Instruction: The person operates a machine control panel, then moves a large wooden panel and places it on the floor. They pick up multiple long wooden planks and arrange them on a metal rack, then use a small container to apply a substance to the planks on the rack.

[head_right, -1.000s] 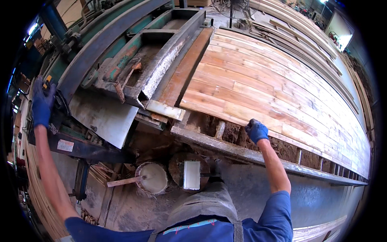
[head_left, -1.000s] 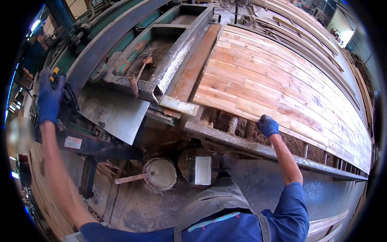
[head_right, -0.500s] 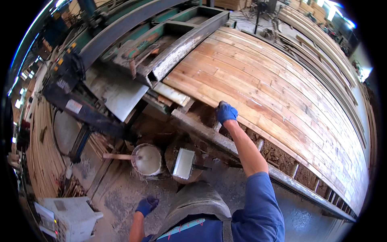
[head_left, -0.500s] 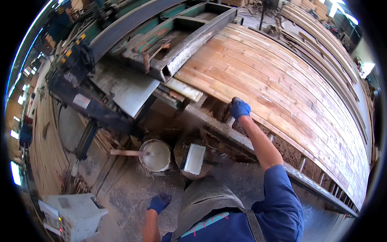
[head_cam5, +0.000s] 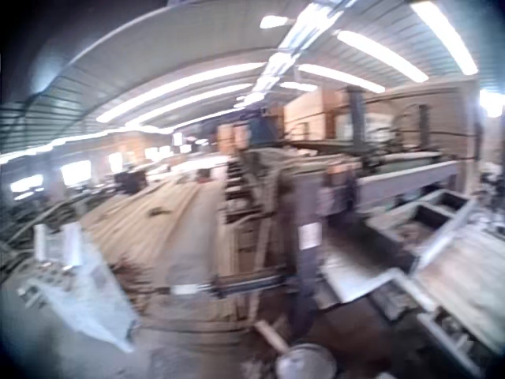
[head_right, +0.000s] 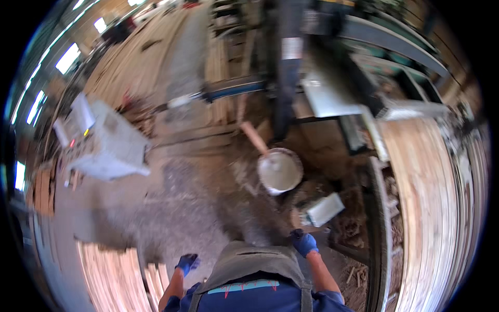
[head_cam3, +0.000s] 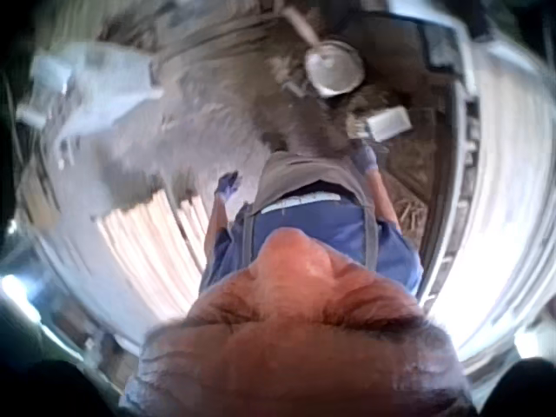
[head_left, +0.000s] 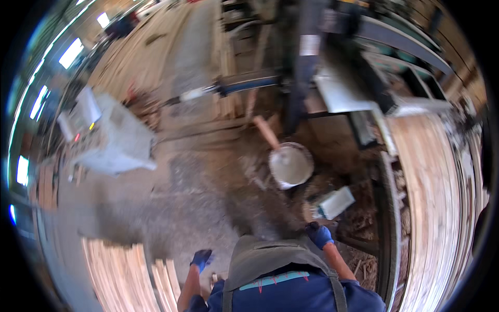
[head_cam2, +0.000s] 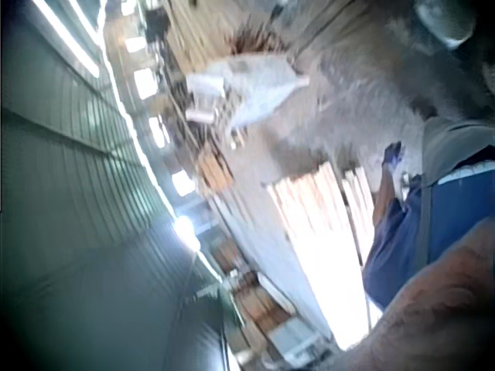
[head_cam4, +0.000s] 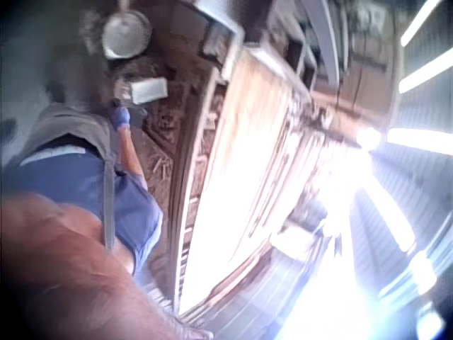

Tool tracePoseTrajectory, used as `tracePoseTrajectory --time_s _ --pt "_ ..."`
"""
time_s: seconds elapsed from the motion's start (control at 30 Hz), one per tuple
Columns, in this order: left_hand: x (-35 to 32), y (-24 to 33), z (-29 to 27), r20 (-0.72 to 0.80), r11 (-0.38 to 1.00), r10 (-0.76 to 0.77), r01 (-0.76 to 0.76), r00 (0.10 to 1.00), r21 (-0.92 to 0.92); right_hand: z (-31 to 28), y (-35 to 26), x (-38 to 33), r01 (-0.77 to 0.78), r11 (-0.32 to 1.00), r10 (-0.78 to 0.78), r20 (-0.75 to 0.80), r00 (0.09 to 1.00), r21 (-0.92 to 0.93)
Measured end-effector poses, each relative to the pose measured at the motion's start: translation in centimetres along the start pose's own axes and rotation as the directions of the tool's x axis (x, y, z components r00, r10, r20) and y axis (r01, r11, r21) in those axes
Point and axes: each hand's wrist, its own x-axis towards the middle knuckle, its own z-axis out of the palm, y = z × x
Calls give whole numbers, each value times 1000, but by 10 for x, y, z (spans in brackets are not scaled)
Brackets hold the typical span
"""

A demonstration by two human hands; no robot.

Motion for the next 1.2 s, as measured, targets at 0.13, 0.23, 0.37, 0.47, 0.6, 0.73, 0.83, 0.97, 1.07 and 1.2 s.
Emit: tracePoseTrajectory --time_s 0.13,0.23,0.37,0.47,0.6,0.73,0.83,0.97,1.07,1.2 --pt "37 69 -35 56 966 246 -241 968 -91 42 -131 87 75 997 -78 134 988 30" --pt "69 140 -57 68 905 423 -418 904 -81 47 -243 153 294 951 -304 111 946 97" --pt "135 210 -104 52 814 581 -580 813 -23 60 -369 243 446 882 -467 166 868 150" --pt "182 250 -181 7 829 558 -558 830 39 56 -470 311 436 896 -444 205 872 85" --pt "212 224 -305 -182 928 101 -158 978 -337 60 -579 423 613 784 -620 67 782 92" --pt "209 120 -397 21 375 -157 80 987 -924 78 -708 523 728 674 -738 61 672 128" --pt "222 113 -404 -253 983 -64 17 965 -184 107 -796 604 770 607 -794 109 598 198" --pt "296 214 -452 -203 897 -357 274 912 -347 180 -866 708 768 625 -769 277 576 138" --pt "384 339 -513 -159 899 -306 229 939 -373 235 -882 782 664 748 -568 505 649 -11" --pt "533 581 -622 -43 883 -128 95 991 -459 294 -828 885 403 898 -168 707 687 -179"
